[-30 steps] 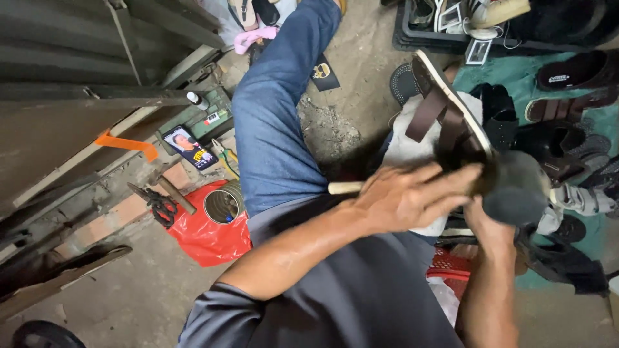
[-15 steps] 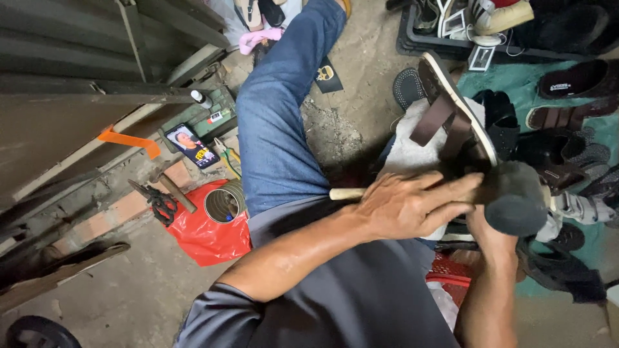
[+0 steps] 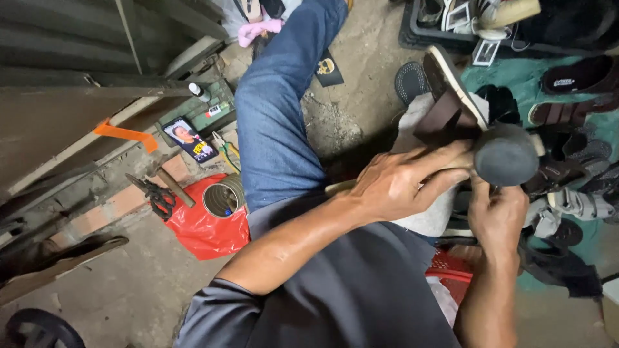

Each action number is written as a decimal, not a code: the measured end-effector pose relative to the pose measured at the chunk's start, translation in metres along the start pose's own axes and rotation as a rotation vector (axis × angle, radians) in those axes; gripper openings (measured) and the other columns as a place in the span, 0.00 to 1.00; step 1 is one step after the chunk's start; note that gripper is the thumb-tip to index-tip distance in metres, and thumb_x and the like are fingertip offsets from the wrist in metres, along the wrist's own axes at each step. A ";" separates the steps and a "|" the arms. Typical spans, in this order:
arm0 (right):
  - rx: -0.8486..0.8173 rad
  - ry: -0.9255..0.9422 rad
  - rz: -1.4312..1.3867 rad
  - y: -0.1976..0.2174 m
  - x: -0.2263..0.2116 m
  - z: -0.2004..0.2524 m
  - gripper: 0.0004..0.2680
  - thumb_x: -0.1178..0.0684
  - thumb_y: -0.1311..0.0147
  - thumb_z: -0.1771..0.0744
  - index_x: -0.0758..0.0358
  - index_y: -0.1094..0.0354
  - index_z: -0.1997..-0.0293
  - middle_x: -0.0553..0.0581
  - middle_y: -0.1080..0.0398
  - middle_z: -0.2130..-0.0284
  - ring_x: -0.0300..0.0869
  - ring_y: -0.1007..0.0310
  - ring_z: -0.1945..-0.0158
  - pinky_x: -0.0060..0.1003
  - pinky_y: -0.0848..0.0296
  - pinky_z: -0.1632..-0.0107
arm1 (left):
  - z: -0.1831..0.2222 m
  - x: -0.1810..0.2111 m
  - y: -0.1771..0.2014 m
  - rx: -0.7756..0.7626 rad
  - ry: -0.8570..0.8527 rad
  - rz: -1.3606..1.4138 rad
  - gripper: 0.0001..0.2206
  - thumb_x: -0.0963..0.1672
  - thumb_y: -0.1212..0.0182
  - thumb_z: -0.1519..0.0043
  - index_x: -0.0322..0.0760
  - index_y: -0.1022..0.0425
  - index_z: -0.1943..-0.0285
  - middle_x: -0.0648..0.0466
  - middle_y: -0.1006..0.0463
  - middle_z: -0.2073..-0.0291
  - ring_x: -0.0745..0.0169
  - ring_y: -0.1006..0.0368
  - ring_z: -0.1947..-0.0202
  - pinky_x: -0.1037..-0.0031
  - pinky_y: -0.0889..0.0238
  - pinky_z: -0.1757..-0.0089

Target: Repairing a sandal by hammering the sole, applying a substance with a brush, and pressing the components together.

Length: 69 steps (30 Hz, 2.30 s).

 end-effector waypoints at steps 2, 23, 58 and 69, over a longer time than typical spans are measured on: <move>0.003 -0.087 0.104 -0.008 0.028 0.000 0.19 0.48 0.44 0.24 0.75 0.40 0.69 0.72 0.33 0.76 0.63 0.35 0.74 0.57 0.42 0.67 | 0.002 0.010 0.012 0.185 -0.164 0.043 0.11 0.51 0.47 0.27 0.61 0.28 0.37 0.64 0.25 0.33 0.63 0.20 0.37 0.68 0.23 0.38; -0.103 -0.287 -0.080 0.032 -0.009 0.039 0.13 0.47 0.47 0.26 0.68 0.30 0.42 0.64 0.26 0.61 0.50 0.30 0.59 0.45 0.35 0.59 | -0.020 -0.027 0.014 0.043 0.072 0.042 0.22 0.56 0.58 0.31 0.56 0.35 0.29 0.60 0.25 0.33 0.45 0.23 0.39 0.54 0.30 0.45; 0.107 0.207 0.284 0.042 -0.117 -0.026 0.12 0.48 0.39 0.28 0.63 0.25 0.42 0.65 0.21 0.52 0.58 0.21 0.53 0.49 0.25 0.56 | -0.026 -0.015 0.051 0.315 -0.108 0.222 0.13 0.48 0.43 0.31 0.44 0.24 0.40 0.51 0.17 0.49 0.51 0.21 0.46 0.63 0.27 0.49; 0.177 0.229 0.319 0.051 -0.120 -0.014 0.12 0.45 0.36 0.29 0.62 0.24 0.46 0.61 0.20 0.50 0.56 0.20 0.50 0.50 0.23 0.53 | -0.027 -0.037 0.052 0.328 0.068 0.297 0.14 0.49 0.41 0.31 0.48 0.22 0.39 0.48 0.17 0.49 0.45 0.23 0.45 0.52 0.26 0.49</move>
Point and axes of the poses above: each hand's wrist, its own z-axis away from the middle knuckle, its own y-axis out of the back of the hand, x = y × z, the point moved 9 cm from there along -z, towards the middle knuckle
